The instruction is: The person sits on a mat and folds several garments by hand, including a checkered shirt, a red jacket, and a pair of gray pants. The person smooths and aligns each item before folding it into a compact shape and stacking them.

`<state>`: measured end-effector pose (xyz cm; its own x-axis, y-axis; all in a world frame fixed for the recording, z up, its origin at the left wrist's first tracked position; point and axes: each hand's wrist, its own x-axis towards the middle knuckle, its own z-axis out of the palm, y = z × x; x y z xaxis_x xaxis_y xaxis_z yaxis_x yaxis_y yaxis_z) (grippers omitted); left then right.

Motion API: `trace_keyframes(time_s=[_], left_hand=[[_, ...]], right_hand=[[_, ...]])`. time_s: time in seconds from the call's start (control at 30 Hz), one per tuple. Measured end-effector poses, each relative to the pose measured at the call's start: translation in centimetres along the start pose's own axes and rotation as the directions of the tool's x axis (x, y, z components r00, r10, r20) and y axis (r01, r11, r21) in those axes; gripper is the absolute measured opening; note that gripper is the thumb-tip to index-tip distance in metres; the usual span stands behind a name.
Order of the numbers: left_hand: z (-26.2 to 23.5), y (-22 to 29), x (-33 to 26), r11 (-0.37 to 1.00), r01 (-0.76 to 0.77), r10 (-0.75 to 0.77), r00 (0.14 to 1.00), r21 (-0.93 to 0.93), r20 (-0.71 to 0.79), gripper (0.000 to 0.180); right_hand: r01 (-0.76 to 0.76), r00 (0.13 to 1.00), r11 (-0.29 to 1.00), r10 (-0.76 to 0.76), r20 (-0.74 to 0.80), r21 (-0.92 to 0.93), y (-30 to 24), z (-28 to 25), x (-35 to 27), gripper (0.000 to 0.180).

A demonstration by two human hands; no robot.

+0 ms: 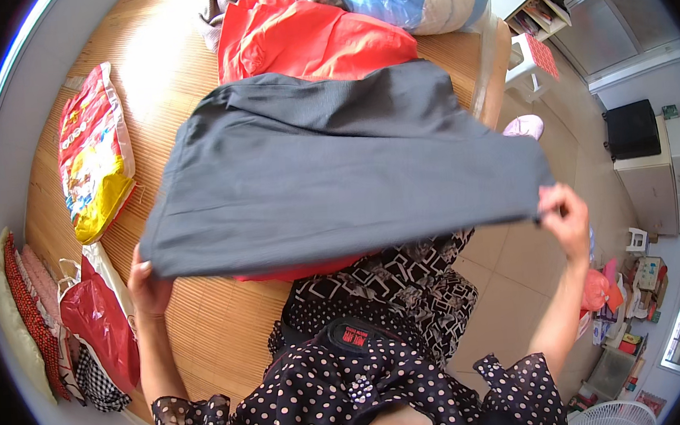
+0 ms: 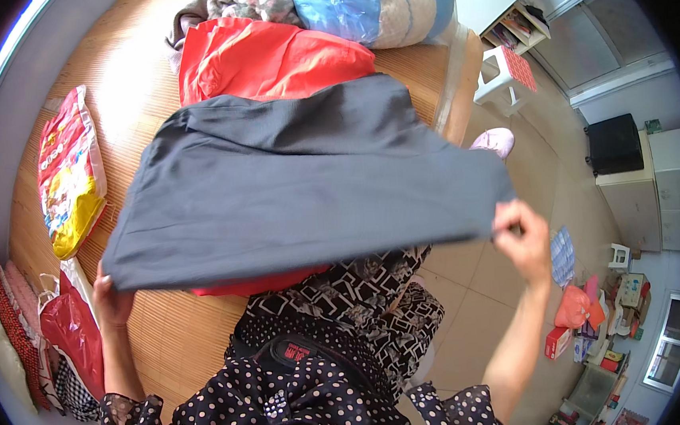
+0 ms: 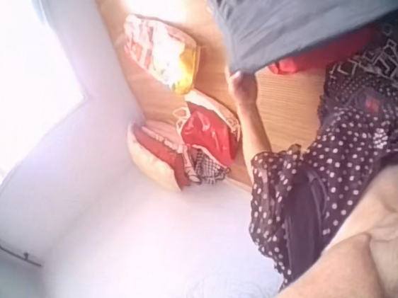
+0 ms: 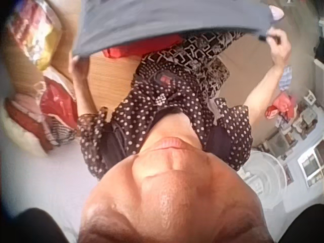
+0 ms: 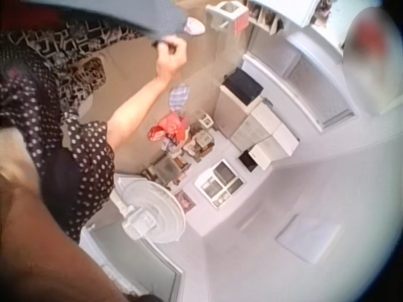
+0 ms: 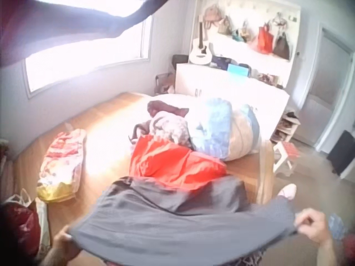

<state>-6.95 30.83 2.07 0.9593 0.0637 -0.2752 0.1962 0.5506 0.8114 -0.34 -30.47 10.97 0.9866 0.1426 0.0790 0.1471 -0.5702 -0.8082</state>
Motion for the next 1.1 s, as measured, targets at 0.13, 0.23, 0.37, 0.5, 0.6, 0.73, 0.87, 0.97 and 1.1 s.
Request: trace_keyframes(time_s=[0.13,0.23,0.37,0.5,0.6,0.73,0.87,0.97,1.1], left_hand=[[-5.3,0.4,-3.1,0.952,0.260,-0.264,0.964,0.163,0.009,0.057],[-10.5,-3.3,-5.2,0.840,0.492,-0.501,0.865,0.230,-0.019,0.043],[-10.2,-5.7,-5.1,0.801,0.559,-0.558,0.827,0.214,-0.068,0.038],[-10.8,-6.8,-4.3,0.795,0.561,-0.554,0.826,0.232,-0.100,0.033],[-11.0,-7.4,-4.4,0.778,0.576,-0.556,0.817,0.251,-0.152,0.025],[-12.1,-8.5,-5.2,0.769,0.577,-0.536,0.816,0.274,-0.215,0.024],[-11.2,-7.7,-5.4,0.838,0.500,-0.472,0.865,0.218,-0.172,0.038],[-10.1,-6.7,-5.5,0.884,0.451,-0.436,0.891,0.125,-0.128,0.053],[-9.7,-7.5,-4.2,0.897,0.441,-0.441,0.897,-0.009,-0.025,0.060]], right_hand=[[-0.305,0.913,0.944,0.327,0.244,-0.123,-0.4,2.7,-9.1,0.011],[-0.408,0.859,0.903,0.429,0.280,-0.134,4.8,6.9,-13.5,0.014],[-0.653,0.637,0.715,0.697,0.329,-0.250,8.5,7.9,-14.7,0.016],[-0.682,0.714,0.730,0.678,0.175,-0.045,11.4,6.4,-13.5,0.021],[-0.729,0.678,0.637,0.723,0.133,0.251,12.3,6.8,-11.2,0.037],[-0.738,0.609,0.487,0.779,0.150,0.467,14.4,9.7,-10.7,0.041],[-0.761,0.523,0.275,0.795,0.306,0.587,18.3,13.2,-12.1,0.045],[-0.636,0.544,0.205,0.802,0.244,0.744,17.2,14.5,-12.6,0.054],[-0.541,0.495,0.029,0.818,0.291,0.840,16.1,13.9,-14.0,0.048]])
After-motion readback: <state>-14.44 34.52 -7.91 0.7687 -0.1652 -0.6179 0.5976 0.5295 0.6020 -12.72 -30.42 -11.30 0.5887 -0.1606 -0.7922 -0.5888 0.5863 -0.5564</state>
